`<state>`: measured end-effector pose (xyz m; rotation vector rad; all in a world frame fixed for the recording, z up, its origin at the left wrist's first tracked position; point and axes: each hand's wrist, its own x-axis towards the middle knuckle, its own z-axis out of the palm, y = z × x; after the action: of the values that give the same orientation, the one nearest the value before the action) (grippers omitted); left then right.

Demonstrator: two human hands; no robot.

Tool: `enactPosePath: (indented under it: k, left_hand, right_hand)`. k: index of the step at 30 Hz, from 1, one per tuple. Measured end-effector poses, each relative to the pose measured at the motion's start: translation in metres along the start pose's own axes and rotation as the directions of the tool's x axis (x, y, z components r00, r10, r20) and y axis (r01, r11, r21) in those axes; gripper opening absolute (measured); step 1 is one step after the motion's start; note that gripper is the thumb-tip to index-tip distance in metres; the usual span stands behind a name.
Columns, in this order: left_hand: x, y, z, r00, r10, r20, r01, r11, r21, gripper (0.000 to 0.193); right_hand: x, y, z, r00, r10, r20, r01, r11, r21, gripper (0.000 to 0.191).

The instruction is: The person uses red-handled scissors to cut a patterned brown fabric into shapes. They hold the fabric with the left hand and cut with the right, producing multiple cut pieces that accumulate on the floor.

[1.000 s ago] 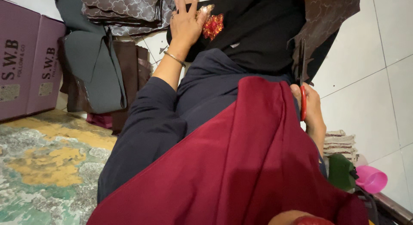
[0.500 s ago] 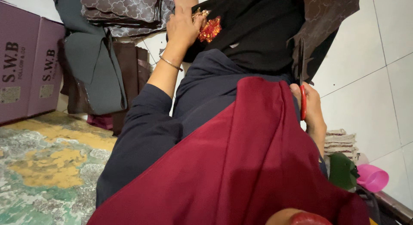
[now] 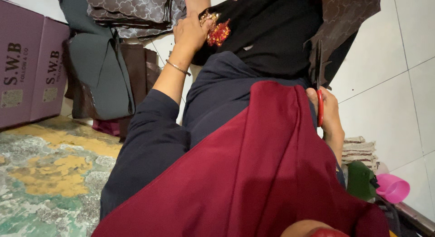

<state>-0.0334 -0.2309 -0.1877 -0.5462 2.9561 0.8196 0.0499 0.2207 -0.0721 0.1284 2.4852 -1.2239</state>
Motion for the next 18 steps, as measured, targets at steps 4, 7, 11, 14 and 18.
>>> enactPosePath:
  k: [4,7,11,14,18]
  left_hand:
    - [-0.002,0.002,-0.003,1.0,-0.001,-0.006,0.001,1.0,0.019,0.059]
    - [0.002,-0.002,-0.01,0.999,-0.038,0.023,0.038,0.999,0.001,0.063]
    - [0.018,-0.028,-0.035,0.981,-0.131,-0.144,0.114,0.986,-0.119,0.061]
    - [0.023,-0.053,-0.055,0.909,-0.1,-0.406,0.105,0.994,-0.008,0.07]
    - [0.023,-0.076,-0.071,0.879,-0.059,-0.474,0.153,0.975,0.162,0.099]
  right_hand:
    - [0.002,0.004,-0.001,1.0,-0.016,-0.001,0.016,1.0,-0.024,0.057]
    - [0.002,0.005,-0.001,1.0,-0.011,0.007,0.011,1.0,-0.007,0.055]
    - [0.002,0.004,0.001,1.0,-0.007,0.01,0.007,1.0,0.002,0.051]
    - [-0.002,-0.001,0.002,1.0,-0.011,0.003,0.011,1.0,0.017,0.052]
    - [-0.006,-0.007,0.006,0.999,0.045,0.001,-0.045,0.999,0.031,0.05]
